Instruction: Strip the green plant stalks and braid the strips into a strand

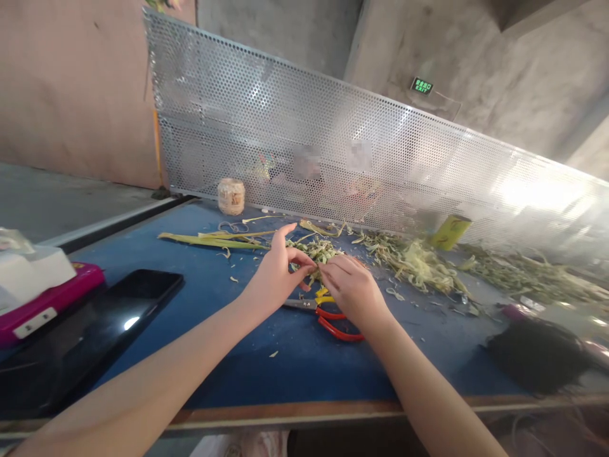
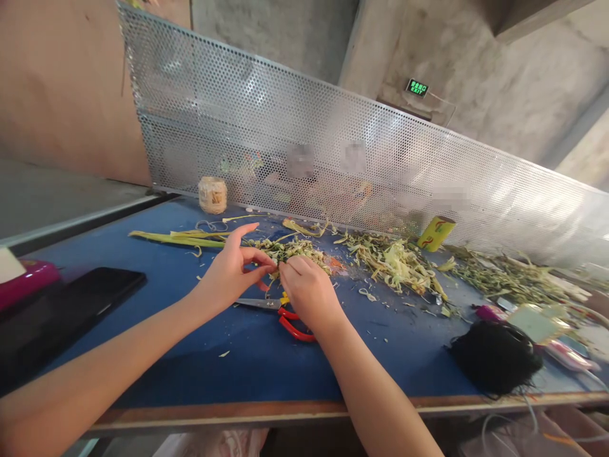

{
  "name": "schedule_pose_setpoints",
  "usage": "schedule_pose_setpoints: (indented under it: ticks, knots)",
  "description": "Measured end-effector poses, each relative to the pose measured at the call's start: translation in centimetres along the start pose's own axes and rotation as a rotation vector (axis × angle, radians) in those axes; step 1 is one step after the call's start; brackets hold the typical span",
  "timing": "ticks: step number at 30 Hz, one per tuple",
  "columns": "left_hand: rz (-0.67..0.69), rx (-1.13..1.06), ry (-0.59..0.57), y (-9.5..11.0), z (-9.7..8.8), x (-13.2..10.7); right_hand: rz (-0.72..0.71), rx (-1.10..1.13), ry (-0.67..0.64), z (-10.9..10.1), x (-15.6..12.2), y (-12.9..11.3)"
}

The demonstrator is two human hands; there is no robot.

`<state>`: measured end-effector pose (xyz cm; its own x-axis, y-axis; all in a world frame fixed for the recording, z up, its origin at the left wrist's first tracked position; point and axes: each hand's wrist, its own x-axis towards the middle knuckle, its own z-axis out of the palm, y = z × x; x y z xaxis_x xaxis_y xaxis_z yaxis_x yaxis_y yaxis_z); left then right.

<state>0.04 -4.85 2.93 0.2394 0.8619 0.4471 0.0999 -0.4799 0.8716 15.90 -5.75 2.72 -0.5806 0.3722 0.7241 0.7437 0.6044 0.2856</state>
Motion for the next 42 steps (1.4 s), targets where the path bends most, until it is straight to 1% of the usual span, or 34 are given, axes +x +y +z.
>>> schedule_pose_setpoints:
  ticks: [3, 5, 8, 10, 12, 16, 18, 21, 26, 29, 33, 37, 42]
  knots:
    - [0.008, -0.044, -0.006, 0.10, 0.10, -0.03, 0.072, 0.020, 0.025, 0.37, -0.11, 0.00]
    - [-0.006, -0.112, 0.008, 0.10, 0.16, 0.05, 0.102, 0.034, 0.050, 0.55, -0.17, 0.02]
    - [-0.047, -0.214, 0.026, -0.02, 0.21, 0.23, 0.074, 0.029, 0.107, 0.66, -0.21, 0.06]
    - [-0.089, -0.256, 0.006, -0.14, 0.21, 0.33, 0.040, 0.007, 0.126, 0.63, -0.23, 0.06]
    - [-0.130, -0.271, -0.011, -0.20, 0.20, 0.36, 0.008, -0.022, 0.111, 0.51, -0.22, 0.03]
    - [-0.198, -0.257, 0.026, -0.17, 0.21, 0.33, -0.047, -0.088, 0.010, 0.21, -0.14, -0.14]
    - [-0.208, -0.243, 0.030, -0.17, 0.19, 0.30, -0.061, -0.100, -0.025, 0.13, -0.07, -0.20]
    - [-0.174, -0.218, 0.020, -0.18, 0.10, 0.19, -0.071, -0.085, -0.030, 0.11, -0.03, -0.16]
    - [-0.050, -0.131, 0.024, -0.04, -0.15, -0.05, -0.083, -0.073, -0.050, 0.08, -0.06, -0.02]
    - [-0.023, -0.114, 0.034, -0.19, -0.15, -0.01, -0.067, -0.067, -0.067, -0.02, -0.04, -0.05]
    - [-0.067, -0.191, 0.044, -0.37, 0.12, 0.22, -0.044, -0.031, -0.042, -0.06, -0.03, -0.02]
    - [-0.126, -0.264, 0.037, 0.10, 0.32, 0.32, -0.028, 0.003, -0.014, 0.01, -0.06, 0.12]
    - [-0.170, -0.290, 0.013, 0.40, 0.19, 0.25, -0.027, -0.001, -0.045, 0.02, -0.07, 0.17]
